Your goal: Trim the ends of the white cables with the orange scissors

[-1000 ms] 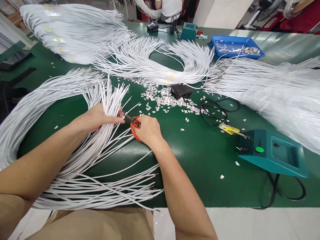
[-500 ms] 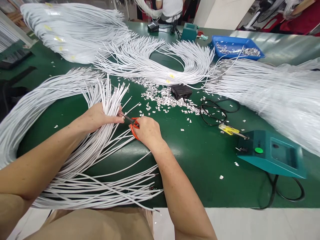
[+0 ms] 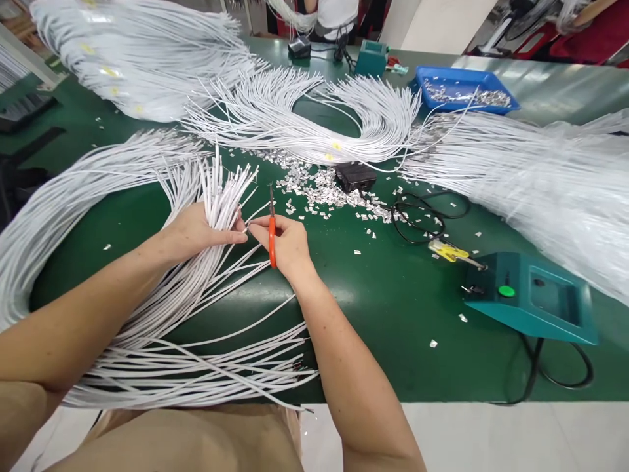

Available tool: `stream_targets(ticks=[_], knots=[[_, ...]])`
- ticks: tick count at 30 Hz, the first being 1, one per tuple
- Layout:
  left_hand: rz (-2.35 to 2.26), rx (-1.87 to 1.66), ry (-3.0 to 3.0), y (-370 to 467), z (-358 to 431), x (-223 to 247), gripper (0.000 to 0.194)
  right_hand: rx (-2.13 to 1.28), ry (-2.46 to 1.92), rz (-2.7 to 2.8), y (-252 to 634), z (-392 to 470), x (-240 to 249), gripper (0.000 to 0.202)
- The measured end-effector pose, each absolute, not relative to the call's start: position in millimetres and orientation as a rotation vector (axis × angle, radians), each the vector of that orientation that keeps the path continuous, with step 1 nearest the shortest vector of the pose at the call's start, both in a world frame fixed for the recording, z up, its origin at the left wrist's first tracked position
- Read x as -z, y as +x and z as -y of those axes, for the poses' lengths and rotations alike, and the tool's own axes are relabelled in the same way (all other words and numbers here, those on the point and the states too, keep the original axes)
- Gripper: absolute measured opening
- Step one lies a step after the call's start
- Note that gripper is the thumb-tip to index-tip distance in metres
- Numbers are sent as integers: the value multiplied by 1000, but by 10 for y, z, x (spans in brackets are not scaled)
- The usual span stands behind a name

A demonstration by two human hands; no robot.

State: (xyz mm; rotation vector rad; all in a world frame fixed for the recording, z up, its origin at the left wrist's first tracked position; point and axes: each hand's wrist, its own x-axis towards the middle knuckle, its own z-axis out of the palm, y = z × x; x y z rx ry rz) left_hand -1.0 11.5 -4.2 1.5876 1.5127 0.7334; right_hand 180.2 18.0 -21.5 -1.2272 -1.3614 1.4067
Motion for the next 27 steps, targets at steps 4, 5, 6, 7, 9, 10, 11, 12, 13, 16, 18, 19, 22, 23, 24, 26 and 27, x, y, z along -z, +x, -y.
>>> stream_targets(ticks=[4,5,6,7,9,10,11,12,13,16,18,19,22,23,24,26,27], knots=[[-1546,-714,1602,28,-96,33,23,-1436,-1260,1280,1757,-167,247,15],[-1557,-719,1599,34,-89,32,22,-1456,-1265,1246,1746,-167,263,14],[-1566,-734,1587,40,-82,33,22,-1482,-1265,1204,1734,-166,278,14],[-1571,-757,1565,46,-74,36,23,-1509,-1259,1158,1720,-163,291,14],[-1575,-801,1515,66,-54,43,26,-1544,-1234,1078,1688,-148,309,14],[-1590,-821,1502,80,-44,44,27,-1541,-1224,1049,1672,-137,311,14],[-1616,-837,1503,96,-34,43,26,-1524,-1220,1034,1657,-124,309,13],[-1648,-849,1520,112,-25,40,23,-1497,-1223,1037,1644,-111,303,13],[-1671,-860,1546,127,-17,35,19,-1466,-1233,1051,1633,-99,296,12],[-1632,-880,1562,147,-4,23,17,-1409,-1268,1099,1609,-79,278,14],[-1603,-899,1543,144,1,25,20,-1420,-1264,1081,1597,-79,278,16],[-1615,-917,1545,142,4,28,19,-1421,-1261,1067,1590,-80,282,16],[-1655,-941,1599,139,16,37,13,-1392,-1270,1082,1570,-80,306,16],[-1643,-939,1602,138,18,38,13,-1376,-1274,1098,1564,-79,315,16],[-1621,-933,1598,138,18,39,13,-1364,-1275,1110,1559,-76,325,16],[-1601,-935,1598,132,11,42,14,-1355,-1272,1121,1549,-72,344,17],[-1611,-937,1603,127,5,44,14,-1347,-1273,1117,1545,-71,354,18]])
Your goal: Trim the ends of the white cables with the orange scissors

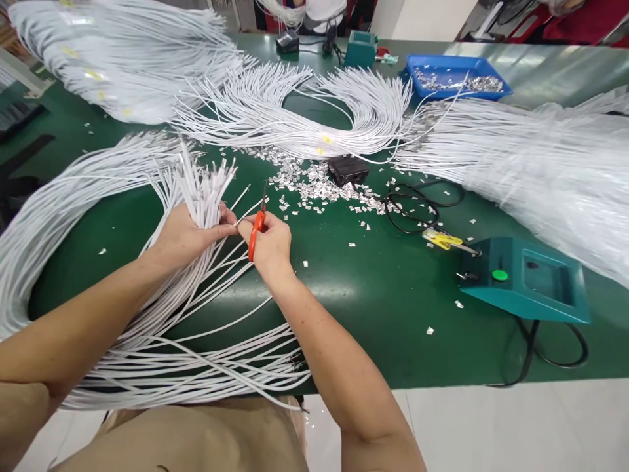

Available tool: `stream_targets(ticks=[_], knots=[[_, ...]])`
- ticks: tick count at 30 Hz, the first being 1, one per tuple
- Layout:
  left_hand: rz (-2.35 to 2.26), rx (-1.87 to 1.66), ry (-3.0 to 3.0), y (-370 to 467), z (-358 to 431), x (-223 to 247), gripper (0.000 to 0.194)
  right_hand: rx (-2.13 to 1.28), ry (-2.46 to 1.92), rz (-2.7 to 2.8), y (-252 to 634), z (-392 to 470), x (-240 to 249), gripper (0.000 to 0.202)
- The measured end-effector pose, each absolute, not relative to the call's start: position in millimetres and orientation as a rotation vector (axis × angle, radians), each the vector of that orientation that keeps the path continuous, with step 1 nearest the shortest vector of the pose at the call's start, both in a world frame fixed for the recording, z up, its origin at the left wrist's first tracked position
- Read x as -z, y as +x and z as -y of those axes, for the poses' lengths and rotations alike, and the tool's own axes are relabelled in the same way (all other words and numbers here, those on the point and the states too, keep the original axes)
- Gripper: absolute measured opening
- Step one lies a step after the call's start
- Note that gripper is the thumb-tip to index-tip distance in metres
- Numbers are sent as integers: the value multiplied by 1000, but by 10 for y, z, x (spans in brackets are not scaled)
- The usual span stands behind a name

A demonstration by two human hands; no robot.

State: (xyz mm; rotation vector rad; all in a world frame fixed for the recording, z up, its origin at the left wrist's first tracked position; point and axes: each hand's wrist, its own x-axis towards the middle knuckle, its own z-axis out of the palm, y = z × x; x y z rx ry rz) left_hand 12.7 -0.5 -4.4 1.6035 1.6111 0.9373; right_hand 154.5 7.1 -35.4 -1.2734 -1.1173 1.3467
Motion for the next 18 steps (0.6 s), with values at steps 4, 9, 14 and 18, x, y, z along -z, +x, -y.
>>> stream_targets(ticks=[4,9,14,18], knots=[[-1554,-929,1535,96,-21,65,18,-1332,-1269,1123,1538,-87,396,18],[-1459,-957,1448,63,-51,89,24,-1299,-1291,1178,1539,-98,435,19],[-1518,-912,1507,40,-76,84,20,-1282,-1228,1205,1562,-47,342,17],[-1310,-972,1249,9,-93,109,29,-1355,-1213,1255,1648,-76,277,23]])
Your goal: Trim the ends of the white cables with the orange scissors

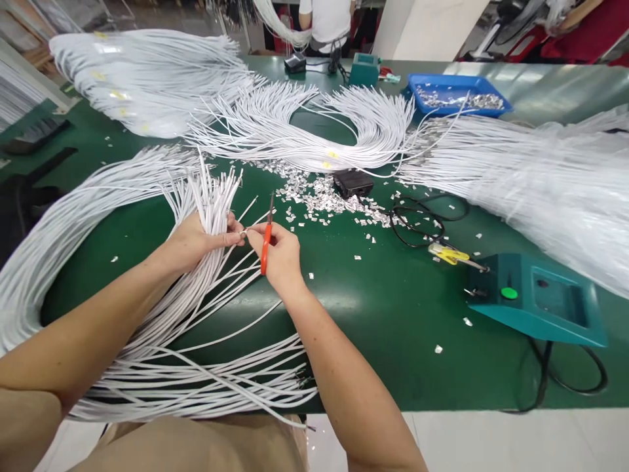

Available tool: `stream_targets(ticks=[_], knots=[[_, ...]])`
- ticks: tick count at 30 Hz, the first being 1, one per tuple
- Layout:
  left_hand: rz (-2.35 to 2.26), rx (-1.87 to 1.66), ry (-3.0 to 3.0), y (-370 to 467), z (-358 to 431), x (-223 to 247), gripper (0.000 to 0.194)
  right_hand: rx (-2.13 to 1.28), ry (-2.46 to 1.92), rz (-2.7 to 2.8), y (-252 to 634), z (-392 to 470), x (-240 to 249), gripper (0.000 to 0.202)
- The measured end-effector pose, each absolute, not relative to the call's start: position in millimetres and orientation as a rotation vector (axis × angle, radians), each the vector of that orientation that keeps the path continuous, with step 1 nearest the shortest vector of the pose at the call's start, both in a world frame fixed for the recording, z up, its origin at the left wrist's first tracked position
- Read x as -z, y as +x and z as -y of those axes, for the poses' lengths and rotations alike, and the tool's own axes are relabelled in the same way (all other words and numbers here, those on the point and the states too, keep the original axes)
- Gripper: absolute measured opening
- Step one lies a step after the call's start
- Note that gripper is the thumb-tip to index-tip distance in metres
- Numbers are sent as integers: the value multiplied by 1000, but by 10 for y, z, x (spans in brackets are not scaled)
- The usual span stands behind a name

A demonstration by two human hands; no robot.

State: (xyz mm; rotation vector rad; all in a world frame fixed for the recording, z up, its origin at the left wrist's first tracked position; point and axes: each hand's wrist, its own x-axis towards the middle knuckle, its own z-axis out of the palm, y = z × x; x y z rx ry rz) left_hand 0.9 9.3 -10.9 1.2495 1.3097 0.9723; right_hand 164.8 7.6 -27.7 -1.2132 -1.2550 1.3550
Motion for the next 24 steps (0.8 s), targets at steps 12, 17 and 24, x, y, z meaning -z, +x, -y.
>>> stream_targets(ticks=[12,17,24], knots=[[-1336,-1065,1273,-60,-129,176,25,-639,-1470,2075,1722,-136,459,28],[-1358,-1057,1327,-51,-129,195,24,-635,-1507,2089,1702,-122,418,28],[-1369,-1023,1427,-41,-119,162,21,-675,-1507,2088,1698,-103,416,26]])
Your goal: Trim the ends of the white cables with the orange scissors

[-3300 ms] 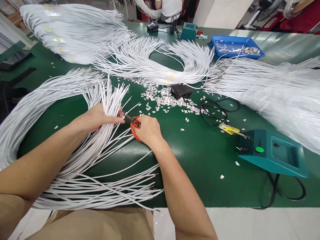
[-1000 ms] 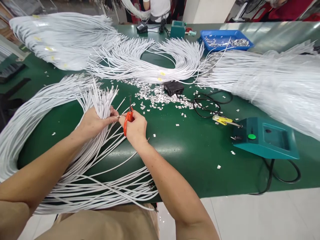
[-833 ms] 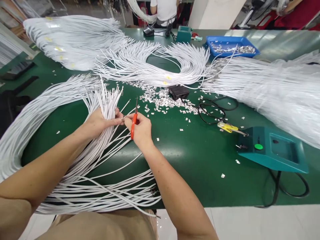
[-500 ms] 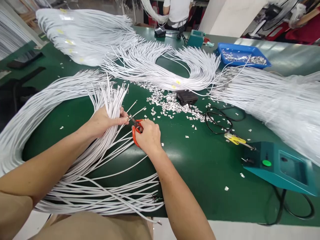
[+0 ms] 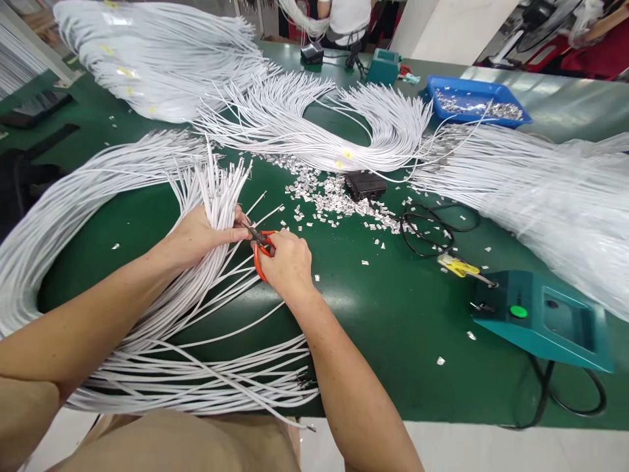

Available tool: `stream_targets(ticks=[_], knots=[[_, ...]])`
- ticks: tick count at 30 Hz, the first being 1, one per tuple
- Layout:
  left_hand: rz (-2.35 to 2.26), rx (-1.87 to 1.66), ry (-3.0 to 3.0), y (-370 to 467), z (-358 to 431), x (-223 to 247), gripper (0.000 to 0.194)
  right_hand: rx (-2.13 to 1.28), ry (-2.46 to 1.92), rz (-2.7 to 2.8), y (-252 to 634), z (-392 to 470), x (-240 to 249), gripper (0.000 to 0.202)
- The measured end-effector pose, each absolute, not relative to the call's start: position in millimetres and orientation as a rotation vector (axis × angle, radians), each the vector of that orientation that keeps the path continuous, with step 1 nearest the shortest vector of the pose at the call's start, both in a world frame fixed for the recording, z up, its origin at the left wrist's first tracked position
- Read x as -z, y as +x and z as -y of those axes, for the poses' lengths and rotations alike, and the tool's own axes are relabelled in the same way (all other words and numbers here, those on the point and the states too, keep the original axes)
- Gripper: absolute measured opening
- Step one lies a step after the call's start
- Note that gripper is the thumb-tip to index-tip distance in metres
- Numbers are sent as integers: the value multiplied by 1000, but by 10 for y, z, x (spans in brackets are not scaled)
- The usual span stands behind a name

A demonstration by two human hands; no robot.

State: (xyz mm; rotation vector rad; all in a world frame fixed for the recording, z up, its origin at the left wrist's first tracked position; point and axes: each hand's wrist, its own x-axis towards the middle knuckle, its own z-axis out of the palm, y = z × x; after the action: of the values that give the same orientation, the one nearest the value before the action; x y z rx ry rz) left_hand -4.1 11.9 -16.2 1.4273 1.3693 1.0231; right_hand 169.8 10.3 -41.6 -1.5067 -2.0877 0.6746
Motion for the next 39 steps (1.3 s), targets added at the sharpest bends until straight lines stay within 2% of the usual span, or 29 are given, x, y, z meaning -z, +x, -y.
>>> stream_targets(ticks=[10,19,23,27,31,35,39], knots=[[-1379,-1016,1421,-67,-104,172,23,-620,-1518,2133,1699,-105,432,37],[-1330,-1039,1299,-59,-110,180,30,-657,-1511,2151,1717,-123,410,37],[-1394,-1038,1361,-49,-107,152,28,-848,-1479,2072,1785,-161,353,32],[-1433,-996,1438,-30,-96,106,24,-1058,-1336,1618,1800,-177,269,19],[-1472,-942,1506,19,-69,43,21,-1334,-1163,1365,1741,-168,222,20],[-1544,-912,1576,77,-27,17,15,-1399,-1168,1257,1672,-136,218,11],[-1650,-950,1620,125,15,33,10,-1536,-1180,1075,1624,-92,233,10]])
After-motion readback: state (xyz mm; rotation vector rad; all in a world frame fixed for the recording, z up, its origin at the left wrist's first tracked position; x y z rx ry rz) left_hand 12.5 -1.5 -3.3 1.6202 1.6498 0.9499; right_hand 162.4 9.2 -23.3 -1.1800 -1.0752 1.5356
